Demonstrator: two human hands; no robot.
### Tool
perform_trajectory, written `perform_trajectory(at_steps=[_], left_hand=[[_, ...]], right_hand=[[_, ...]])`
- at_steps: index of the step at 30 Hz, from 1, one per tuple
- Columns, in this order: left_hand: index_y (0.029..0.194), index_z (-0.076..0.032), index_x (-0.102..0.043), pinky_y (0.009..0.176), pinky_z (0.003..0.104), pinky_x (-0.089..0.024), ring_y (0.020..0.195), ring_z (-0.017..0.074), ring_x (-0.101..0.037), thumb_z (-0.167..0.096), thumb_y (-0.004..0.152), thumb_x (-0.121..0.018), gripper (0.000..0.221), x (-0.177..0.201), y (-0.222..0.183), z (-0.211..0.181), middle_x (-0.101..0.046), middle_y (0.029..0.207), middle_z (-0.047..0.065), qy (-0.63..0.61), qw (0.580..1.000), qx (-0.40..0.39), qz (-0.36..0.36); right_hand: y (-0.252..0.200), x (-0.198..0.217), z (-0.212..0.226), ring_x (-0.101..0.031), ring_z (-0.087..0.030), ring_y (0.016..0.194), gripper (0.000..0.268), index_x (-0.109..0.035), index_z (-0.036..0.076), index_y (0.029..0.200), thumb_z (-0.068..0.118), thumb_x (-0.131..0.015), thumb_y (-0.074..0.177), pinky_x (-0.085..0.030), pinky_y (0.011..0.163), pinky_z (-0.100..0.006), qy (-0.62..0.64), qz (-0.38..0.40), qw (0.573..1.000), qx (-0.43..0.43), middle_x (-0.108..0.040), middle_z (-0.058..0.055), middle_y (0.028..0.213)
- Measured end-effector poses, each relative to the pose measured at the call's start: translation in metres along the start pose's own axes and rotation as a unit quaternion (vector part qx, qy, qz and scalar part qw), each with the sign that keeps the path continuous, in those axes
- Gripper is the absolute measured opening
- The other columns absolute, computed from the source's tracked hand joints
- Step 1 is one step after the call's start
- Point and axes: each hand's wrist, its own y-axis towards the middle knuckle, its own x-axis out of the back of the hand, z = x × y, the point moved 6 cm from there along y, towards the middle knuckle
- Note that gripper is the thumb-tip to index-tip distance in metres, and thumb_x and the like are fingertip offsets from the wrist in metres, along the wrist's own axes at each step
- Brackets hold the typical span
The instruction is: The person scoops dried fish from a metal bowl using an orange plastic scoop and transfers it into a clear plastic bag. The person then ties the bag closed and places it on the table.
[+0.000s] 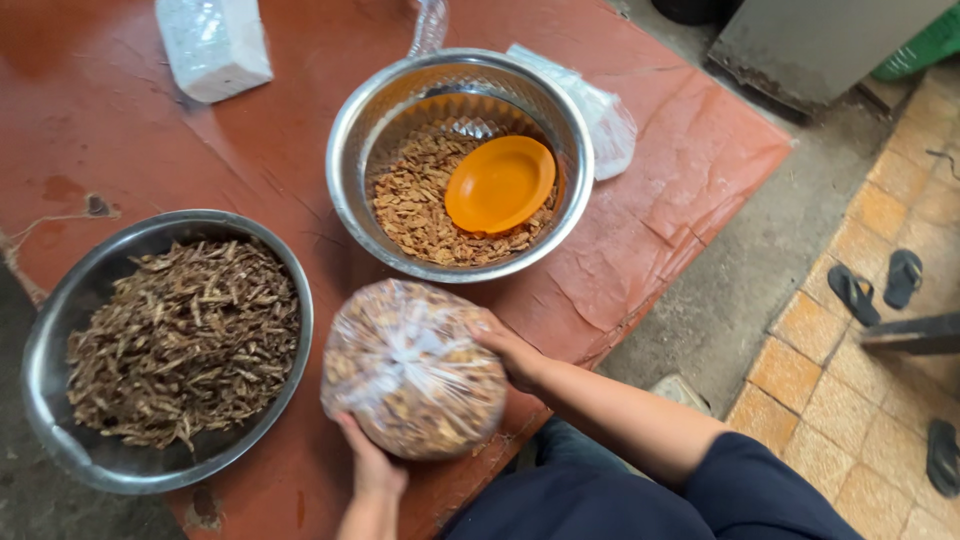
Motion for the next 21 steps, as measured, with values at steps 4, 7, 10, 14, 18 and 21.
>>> perform_trajectory(at_steps=[4, 7, 10, 14, 18, 21], left_hand=[[0.158, -0.019, -0.022, 0.12, 0.05, -0.03, 0.146, 0.0266, -0.037, -0.078, 0.078, -0.04, 0.101, 0.011, -0.029, 0.069, -0.035, 0.162, 0.006, 0.062, 0.996, 0.039, 0.05], [0.157, -0.004, -0.031, 0.12, 0.046, -0.03, 0.144, 0.0272, -0.04, -0.077, 0.087, -0.043, 0.103, -0.016, -0.041, 0.113, -0.041, 0.16, 0.012, 0.088, 0.963, 0.097, 0.235], [0.154, 0.005, -0.045, 0.121, 0.039, -0.03, 0.144, 0.0273, -0.044, -0.08, 0.096, -0.038, 0.103, -0.062, -0.037, 0.121, -0.051, 0.157, 0.016, 0.263, 0.884, -0.031, 0.384], [0.155, 0.001, -0.036, 0.12, 0.037, -0.028, 0.144, 0.0244, -0.039, -0.077, 0.09, -0.047, 0.102, -0.139, -0.013, 0.15, -0.044, 0.158, 0.011, 0.24, 0.879, 0.02, 0.411], [0.153, 0.001, -0.039, 0.12, 0.036, -0.029, 0.144, 0.0252, -0.043, -0.076, 0.092, -0.044, 0.098, -0.237, 0.025, 0.183, -0.048, 0.155, 0.014, 0.327, 0.834, 0.013, 0.445], [0.154, 0.001, -0.034, 0.119, 0.037, -0.032, 0.142, 0.0277, -0.042, -0.069, 0.092, -0.052, 0.095, -0.313, 0.056, 0.214, -0.045, 0.156, 0.016, 0.306, 0.852, 0.058, 0.421]], right_hand=[[-0.061, 0.022, 0.021, -0.056, -0.03, 0.133, 0.086, -0.028, 0.004, 0.159, 0.035, -0.071, 0.091, -0.045, 0.113, -0.047, 0.039, 0.023, 0.999, 0.017, -0.049, -0.021, 0.15], [-0.104, 0.054, 0.042, -0.055, -0.032, 0.134, 0.089, -0.028, 0.006, 0.157, 0.035, -0.072, 0.085, -0.045, 0.113, -0.049, 0.029, -0.029, 0.999, 0.006, -0.049, -0.021, 0.15], [-0.146, 0.085, 0.066, -0.054, -0.034, 0.136, 0.093, -0.029, 0.003, 0.157, 0.039, -0.073, 0.083, -0.044, 0.114, -0.05, 0.007, -0.093, 0.995, 0.037, -0.049, -0.022, 0.151], [-0.186, 0.135, 0.089, -0.054, -0.037, 0.134, 0.095, -0.03, 0.005, 0.156, 0.044, -0.07, 0.079, -0.044, 0.112, -0.053, 0.036, -0.187, 0.978, 0.084, -0.05, -0.023, 0.15], [-0.225, 0.211, 0.122, -0.056, -0.041, 0.131, 0.095, -0.032, 0.006, 0.155, 0.051, -0.064, 0.078, -0.044, 0.108, -0.058, 0.066, -0.274, 0.954, 0.105, -0.052, -0.026, 0.147], [-0.239, 0.279, 0.155, -0.057, -0.044, 0.129, 0.093, -0.035, 0.002, 0.155, 0.057, -0.054, 0.083, -0.045, 0.106, -0.059, 0.039, -0.329, 0.939, 0.091, -0.053, -0.029, 0.146]])
